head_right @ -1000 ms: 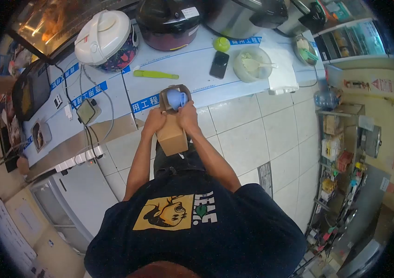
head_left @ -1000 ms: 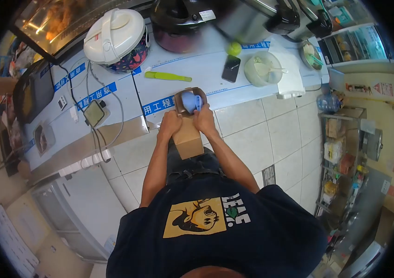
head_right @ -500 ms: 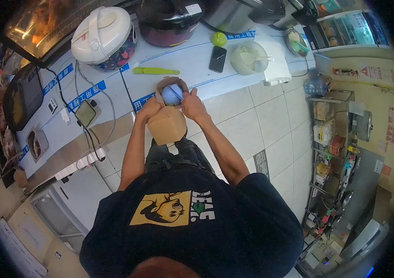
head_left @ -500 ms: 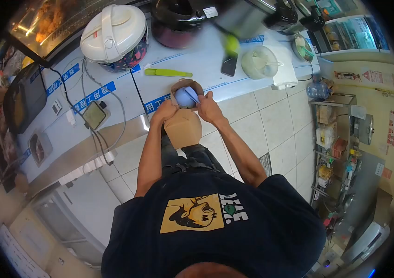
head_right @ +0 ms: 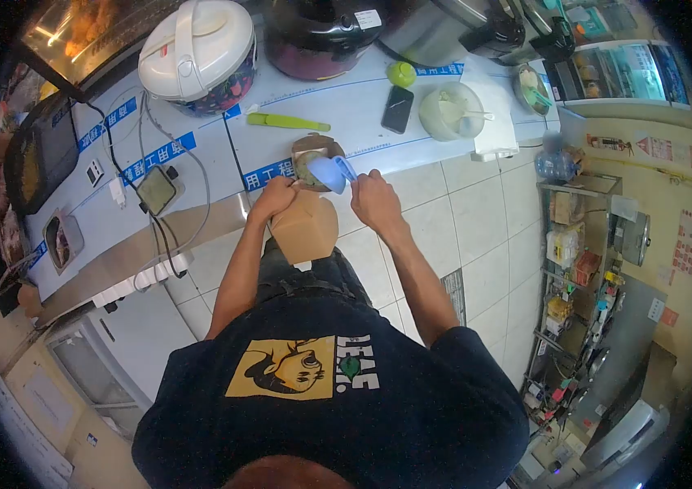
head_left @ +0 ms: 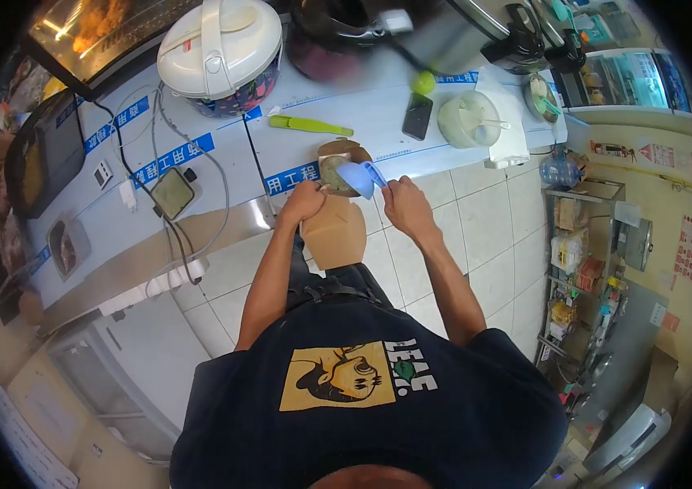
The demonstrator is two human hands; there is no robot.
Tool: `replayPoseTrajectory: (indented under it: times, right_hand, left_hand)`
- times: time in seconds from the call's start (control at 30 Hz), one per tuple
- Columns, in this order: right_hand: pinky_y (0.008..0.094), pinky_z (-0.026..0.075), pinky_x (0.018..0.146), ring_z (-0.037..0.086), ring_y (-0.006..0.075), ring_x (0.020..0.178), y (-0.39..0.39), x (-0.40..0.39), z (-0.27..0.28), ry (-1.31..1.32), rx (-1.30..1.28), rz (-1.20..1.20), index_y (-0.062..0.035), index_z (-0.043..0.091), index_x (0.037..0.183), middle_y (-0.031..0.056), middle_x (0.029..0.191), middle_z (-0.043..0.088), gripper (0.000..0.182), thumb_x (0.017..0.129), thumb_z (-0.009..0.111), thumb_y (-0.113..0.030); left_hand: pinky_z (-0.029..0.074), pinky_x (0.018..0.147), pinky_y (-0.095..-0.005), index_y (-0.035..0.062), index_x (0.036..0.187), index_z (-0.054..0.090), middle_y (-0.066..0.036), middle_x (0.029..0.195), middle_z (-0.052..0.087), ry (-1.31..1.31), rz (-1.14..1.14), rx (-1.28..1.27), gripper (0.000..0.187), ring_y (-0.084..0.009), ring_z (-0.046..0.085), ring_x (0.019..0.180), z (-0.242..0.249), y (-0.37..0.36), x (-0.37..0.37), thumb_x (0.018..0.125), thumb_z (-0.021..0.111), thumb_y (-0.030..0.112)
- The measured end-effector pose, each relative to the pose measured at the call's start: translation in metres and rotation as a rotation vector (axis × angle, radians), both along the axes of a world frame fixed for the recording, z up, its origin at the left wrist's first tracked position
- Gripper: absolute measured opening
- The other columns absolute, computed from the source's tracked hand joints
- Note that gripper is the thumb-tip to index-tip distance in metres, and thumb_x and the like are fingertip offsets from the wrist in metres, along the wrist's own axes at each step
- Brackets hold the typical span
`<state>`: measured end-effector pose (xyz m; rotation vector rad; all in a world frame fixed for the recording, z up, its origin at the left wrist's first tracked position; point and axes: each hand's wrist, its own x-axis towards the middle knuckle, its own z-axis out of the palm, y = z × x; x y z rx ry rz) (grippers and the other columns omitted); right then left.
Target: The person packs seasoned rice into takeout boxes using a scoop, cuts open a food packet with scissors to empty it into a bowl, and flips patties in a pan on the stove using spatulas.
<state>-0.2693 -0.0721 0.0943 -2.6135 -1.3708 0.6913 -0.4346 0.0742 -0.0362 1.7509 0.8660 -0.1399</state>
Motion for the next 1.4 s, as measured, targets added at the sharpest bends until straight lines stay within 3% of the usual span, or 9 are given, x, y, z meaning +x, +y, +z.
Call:
replayPoseTrajectory:
  times: [0.27,0.33,0.77,0.9,0.97,1.07,1.13,1.27,1.4]
  right_hand:
    - [0.0476,0.055,0.074,0.066,0.0417,0.085,0.044,0.002,-0.007,-0.092,-0.303,0.26,0.0054,0.066,0.092,0.0267,0.096,0.062,0.027,0.086,0.052,-0.017]
    - [0.0475,0.055,0.071,0.065,0.0415,0.077,0.051,-0.006,-0.009,-0.112,-0.232,0.22,0.0055,0.064,0.081,0.0268,0.087,0.062,0.024,0.081,0.049,-0.013]
    - [0.0479,0.052,0.075,0.064,0.0416,0.086,0.046,0.028,-0.022,0.016,-0.284,0.194,0.0023,0.068,0.09,0.0285,0.091,0.064,0.033,0.091,0.051,-0.027]
    - [0.0446,0.052,0.068,0.067,0.035,0.076,0.027,0.059,0.039,0.248,-0.311,-0.01,0.0039,0.067,0.082,0.0241,0.086,0.067,0.037,0.089,0.053,-0.03]
    - [0.0331,0.048,0.054,0.061,0.0192,0.057,0.006,0.064,0.052,0.577,-0.166,-0.241,0.0034,0.065,0.081,0.0118,0.07,0.062,0.039,0.093,0.052,-0.031]
    - [0.0236,0.039,0.046,0.048,0.0078,0.05,-0.033,0.056,0.029,0.825,0.133,-0.53,0.0028,0.063,0.089,0.0016,0.062,0.05,0.037,0.096,0.049,-0.031]
    - [0.0225,0.038,0.046,0.045,0.0079,0.05,-0.053,0.043,0.015,1.02,0.238,-0.621,0.0043,0.061,0.097,0.0011,0.068,0.049,0.038,0.098,0.047,-0.031]
    - [0.0227,0.037,0.046,0.047,0.0084,0.053,-0.079,0.022,-0.019,1.396,0.532,-0.905,0.0064,0.057,0.107,0.0003,0.069,0.047,0.039,0.101,0.043,-0.029]
    - [0.023,0.04,0.048,0.048,0.0101,0.054,-0.072,0.015,-0.038,1.418,0.739,-1.032,0.0068,0.056,0.109,0.0008,0.072,0.046,0.038,0.099,0.047,-0.028]
  left_hand:
    - [0.047,0.075,-0.0465,-0.0093,0.085,0.064,-0.032,0.086,0.061,-0.034,0.101,0.118,0.04,-0.0443,0.062,0.081,-0.011,-0.009,0.005,0.091,0.049,0.027]
    - [0.047,0.076,-0.0473,-0.01,0.084,0.064,-0.033,0.087,0.061,-0.012,0.066,0.1,0.039,-0.0459,0.061,0.084,-0.007,-0.009,0.006,0.091,0.05,0.026]
    - [0.047,0.086,-0.0474,-0.0101,0.09,0.065,-0.034,0.096,0.061,0.075,-0.029,0.085,0.036,-0.0458,0.06,0.095,0.003,0.008,0.014,0.088,0.051,0.023]
    - [0.048,0.079,-0.0469,-0.007,0.086,0.067,-0.031,0.089,0.063,0.054,-0.078,0.011,0.044,-0.0442,0.062,0.087,0.023,0.003,0.0,0.09,0.053,0.034]
    - [0.048,0.076,-0.0457,-0.0062,0.085,0.068,-0.029,0.085,0.064,0.085,-0.12,0.018,0.048,-0.0425,0.064,0.082,0.032,-0.001,-0.012,0.09,0.054,0.039]
    - [0.047,0.063,-0.0389,-0.0057,0.076,0.065,-0.021,0.066,0.062,0.035,-0.048,-0.086,0.05,-0.0305,0.061,0.061,0.07,0.0,-0.042,0.087,0.06,0.042]
    - [0.041,0.054,-0.0319,-0.0046,0.066,0.059,-0.012,0.055,0.054,-0.037,0.097,-0.089,0.046,-0.0182,0.049,0.051,0.088,0.003,-0.065,0.084,0.068,0.037]
    - [0.035,0.047,-0.03,-0.0013,0.06,0.051,-0.006,0.048,0.043,-0.163,0.316,0.063,0.041,-0.0141,0.038,0.046,0.112,0.017,-0.097,0.081,0.073,0.027]
    - [0.039,0.07,-0.0348,0.0037,0.076,0.055,-0.006,0.063,0.051,-0.26,0.14,0.52,0.022,-0.0206,0.048,0.061,0.116,0.027,-0.097,0.082,0.069,0.019]
